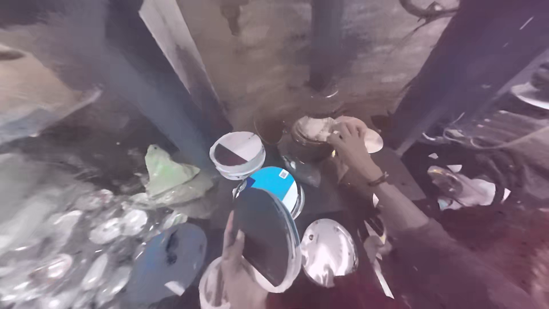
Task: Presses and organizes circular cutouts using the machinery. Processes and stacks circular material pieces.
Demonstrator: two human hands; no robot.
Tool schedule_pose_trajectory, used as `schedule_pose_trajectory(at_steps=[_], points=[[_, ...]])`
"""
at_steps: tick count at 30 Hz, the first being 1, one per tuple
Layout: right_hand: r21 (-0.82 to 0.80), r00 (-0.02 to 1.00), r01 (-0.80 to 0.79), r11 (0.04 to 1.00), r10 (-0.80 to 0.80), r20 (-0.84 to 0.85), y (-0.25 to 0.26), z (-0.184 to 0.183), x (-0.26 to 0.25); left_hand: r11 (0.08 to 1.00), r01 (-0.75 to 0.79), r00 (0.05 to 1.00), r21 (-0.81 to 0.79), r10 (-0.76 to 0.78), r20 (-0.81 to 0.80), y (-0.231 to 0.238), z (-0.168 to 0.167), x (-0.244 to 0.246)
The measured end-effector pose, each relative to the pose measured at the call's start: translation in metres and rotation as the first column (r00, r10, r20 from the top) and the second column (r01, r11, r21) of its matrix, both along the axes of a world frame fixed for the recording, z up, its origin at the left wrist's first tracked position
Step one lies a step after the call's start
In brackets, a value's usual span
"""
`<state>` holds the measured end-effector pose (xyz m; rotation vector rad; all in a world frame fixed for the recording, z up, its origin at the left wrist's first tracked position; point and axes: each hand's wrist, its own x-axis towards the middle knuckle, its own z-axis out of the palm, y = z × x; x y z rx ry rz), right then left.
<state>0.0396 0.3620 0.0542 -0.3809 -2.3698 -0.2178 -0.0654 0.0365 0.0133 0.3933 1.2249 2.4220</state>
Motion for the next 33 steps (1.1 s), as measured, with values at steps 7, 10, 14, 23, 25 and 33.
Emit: schedule_pose_trajectory(at_steps=[7, 10, 14, 23, 25, 33], points=[[0.333, 0.997, -0.007, 0.943, 0.030, -0.065, -0.025, -0.048, 0.114, 0.998, 0.066, 0.994, -0.005, -0.066, -0.083, 0.039, 0.006, 0.016], [-0.049, 1.000, 0.020, 0.999, -0.020, 0.002, -0.033, -0.065, 0.136, 0.992, 0.104, 0.989, -0.069, -0.110, -0.094, 0.069, 0.008, 0.036], [-0.766, 0.986, -0.169, 0.620, 0.104, -0.134, -0.070, -0.027, 0.126, 0.989, 0.063, 0.968, -0.132, -0.093, -0.233, 0.113, 0.002, 0.063], [-0.947, 0.974, -0.217, 0.236, -0.016, -0.227, -0.034, 0.017, 0.092, 0.990, 0.049, 0.973, -0.133, -0.078, -0.216, 0.158, 0.029, 0.062], [-0.946, 0.965, -0.203, 0.253, -0.114, -0.238, -0.010, 0.016, 0.077, 0.989, 0.080, 0.987, -0.129, -0.096, -0.130, 0.157, 0.033, 0.059], [-0.906, 0.986, -0.075, 0.416, -0.104, -0.129, 0.078, 0.011, 0.000, 0.985, 0.125, 0.978, -0.118, -0.142, -0.150, 0.098, 0.019, 0.058]])
